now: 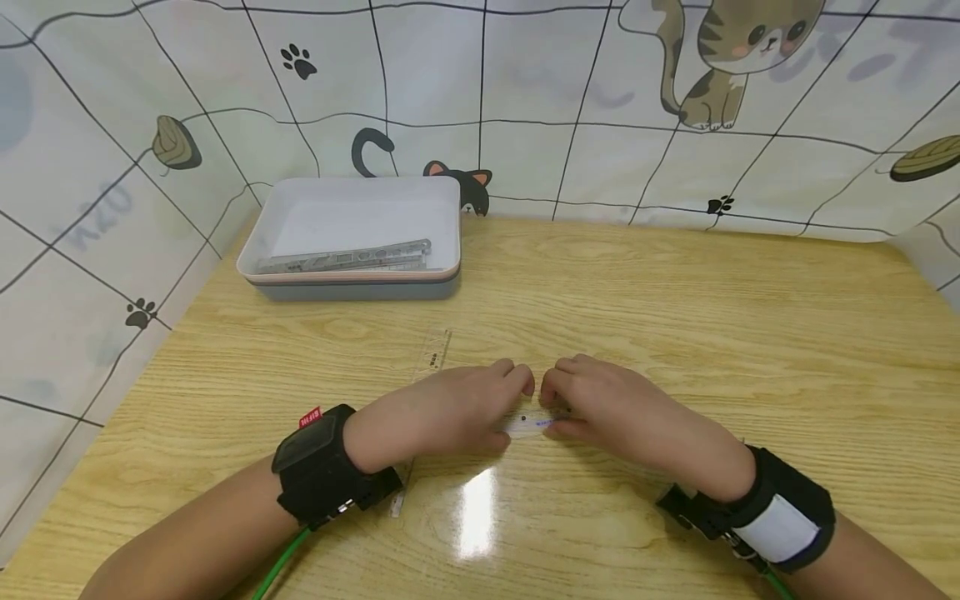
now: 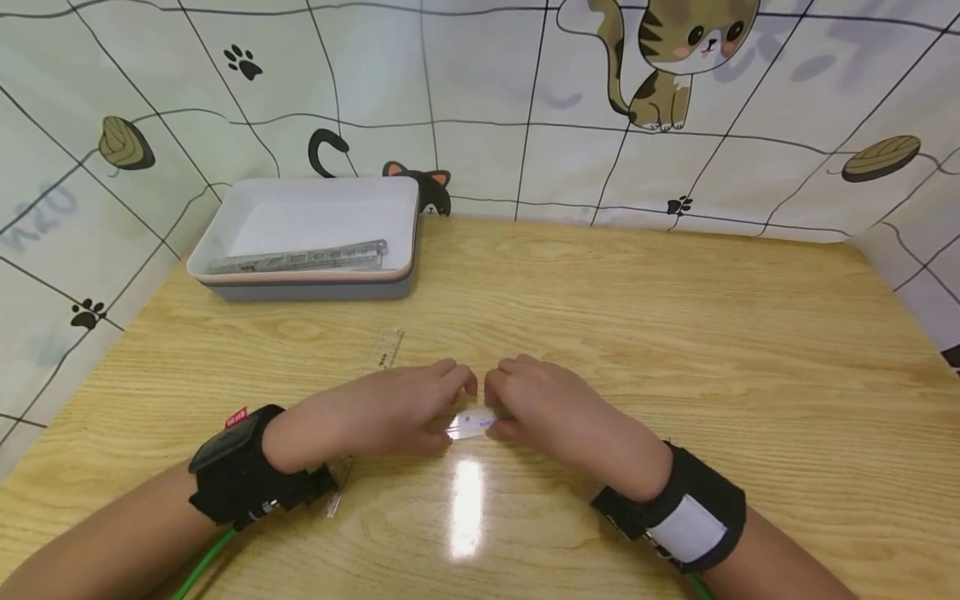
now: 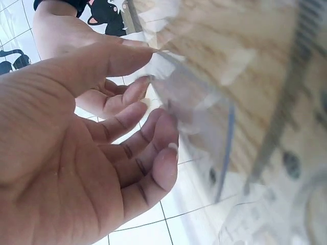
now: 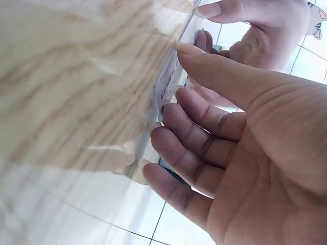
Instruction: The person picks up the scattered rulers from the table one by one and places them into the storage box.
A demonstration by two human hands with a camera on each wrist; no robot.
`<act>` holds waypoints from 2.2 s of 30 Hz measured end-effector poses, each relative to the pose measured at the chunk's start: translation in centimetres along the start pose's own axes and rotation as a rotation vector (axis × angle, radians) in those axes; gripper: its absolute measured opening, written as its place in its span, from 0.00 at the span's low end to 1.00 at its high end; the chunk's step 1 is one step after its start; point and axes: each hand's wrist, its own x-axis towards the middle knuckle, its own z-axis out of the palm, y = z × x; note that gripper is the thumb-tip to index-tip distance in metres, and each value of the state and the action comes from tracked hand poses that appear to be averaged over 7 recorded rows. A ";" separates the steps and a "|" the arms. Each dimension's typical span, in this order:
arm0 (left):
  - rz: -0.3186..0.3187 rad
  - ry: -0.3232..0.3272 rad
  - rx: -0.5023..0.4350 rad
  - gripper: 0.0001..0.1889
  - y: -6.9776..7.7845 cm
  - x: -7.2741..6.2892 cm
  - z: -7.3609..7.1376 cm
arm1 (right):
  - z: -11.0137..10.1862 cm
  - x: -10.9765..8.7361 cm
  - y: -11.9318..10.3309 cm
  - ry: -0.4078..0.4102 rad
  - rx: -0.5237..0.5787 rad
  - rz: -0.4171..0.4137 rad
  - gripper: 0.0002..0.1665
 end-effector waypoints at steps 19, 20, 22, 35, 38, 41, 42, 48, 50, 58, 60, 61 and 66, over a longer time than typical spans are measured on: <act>0.024 0.138 0.193 0.07 -0.7 -1.7 -2.9 | -2.1 -0.1 1.0 -0.016 0.406 0.141 0.07; 0.031 0.163 0.219 0.12 -0.7 -1.8 -3.1 | -2.2 0.0 1.0 -0.002 0.448 0.154 0.07; 0.059 0.214 0.254 0.19 -0.7 -1.9 -3.4 | -2.3 0.0 1.1 0.015 0.513 0.177 0.08; 0.112 0.462 0.450 0.16 -2.3 -2.3 -5.1 | -2.6 0.4 0.7 0.038 0.759 0.223 0.14; -0.049 0.420 0.320 0.17 -4.6 -2.8 -6.8 | -2.5 0.4 0.6 0.035 0.735 0.228 0.18; -0.219 0.410 0.189 0.19 -8.0 -3.6 -8.6 | -2.5 0.4 0.5 0.029 0.733 0.232 0.21; -0.263 0.425 0.154 0.20 -9.3 -3.8 -9.1 | -2.4 0.4 0.5 0.028 0.731 0.231 0.22; -0.447 0.428 0.063 0.20 -15.6 -4.8 -9.7 | -1.9 0.5 0.4 0.023 0.701 0.233 0.22; -0.465 0.395 0.040 0.21 -16.8 -4.8 -9.5 | -1.7 0.5 0.4 0.022 0.683 0.234 0.22; -0.447 0.356 -0.027 0.19 -18.9 -4.2 -8.9 | -1.4 0.8 0.3 0.018 0.651 0.209 0.21; -0.450 0.364 -0.062 0.18 -19.2 -4.2 -8.8 | -1.4 0.8 0.2 0.018 0.644 0.201 0.21; -0.449 0.370 -0.081 0.18 -19.4 -4.3 -8.8 | -1.4 0.8 0.2 0.019 0.640 0.199 0.21; -0.438 0.394 -0.199 0.19 -20.7 -4.5 -8.4 | -1.4 0.9 0.0 0.017 0.644 0.193 0.21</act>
